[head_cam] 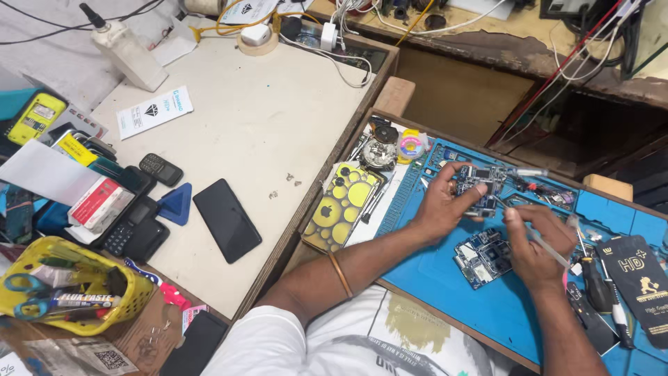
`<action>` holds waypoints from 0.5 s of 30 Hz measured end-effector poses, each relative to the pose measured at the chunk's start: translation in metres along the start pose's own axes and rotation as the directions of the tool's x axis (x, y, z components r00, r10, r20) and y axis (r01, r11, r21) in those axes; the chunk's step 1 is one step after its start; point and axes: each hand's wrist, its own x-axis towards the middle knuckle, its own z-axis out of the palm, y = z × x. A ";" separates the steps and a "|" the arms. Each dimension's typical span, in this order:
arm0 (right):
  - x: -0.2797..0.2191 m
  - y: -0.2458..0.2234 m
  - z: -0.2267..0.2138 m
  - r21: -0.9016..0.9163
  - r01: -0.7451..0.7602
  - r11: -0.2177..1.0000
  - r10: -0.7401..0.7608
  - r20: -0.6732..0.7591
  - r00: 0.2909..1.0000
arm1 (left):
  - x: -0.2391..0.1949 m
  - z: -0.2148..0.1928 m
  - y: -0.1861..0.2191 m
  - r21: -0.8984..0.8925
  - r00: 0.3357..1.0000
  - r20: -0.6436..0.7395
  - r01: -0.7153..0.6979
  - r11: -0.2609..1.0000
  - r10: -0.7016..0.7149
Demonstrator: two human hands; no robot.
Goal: The person uses a small metal tool to scrape and clean the surface of a circuit board held in the left hand. The person repeatedly scrapes different areas of the board, occasionally rotating it to access different sides.
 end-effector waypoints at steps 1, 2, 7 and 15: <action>-0.001 0.001 -0.001 -0.009 -0.015 1.000 0.015 -0.007 1.000 | -0.001 -0.001 0.000 -0.004 1.000 0.001 0.019 1.000 -0.019; -0.001 0.002 -0.002 -0.016 -0.027 1.000 0.027 -0.014 1.000 | 0.000 -0.003 -0.001 -0.008 0.999 -0.001 0.035 0.999 -0.035; -0.003 0.007 -0.002 -0.083 -0.028 0.996 0.023 -0.053 0.998 | 0.000 -0.003 -0.012 0.052 0.994 0.087 -0.072 0.996 0.067; -0.002 0.007 -0.001 -0.100 0.058 0.993 -0.066 -0.076 0.995 | -0.007 0.002 0.003 0.329 0.995 0.069 -0.095 0.940 0.077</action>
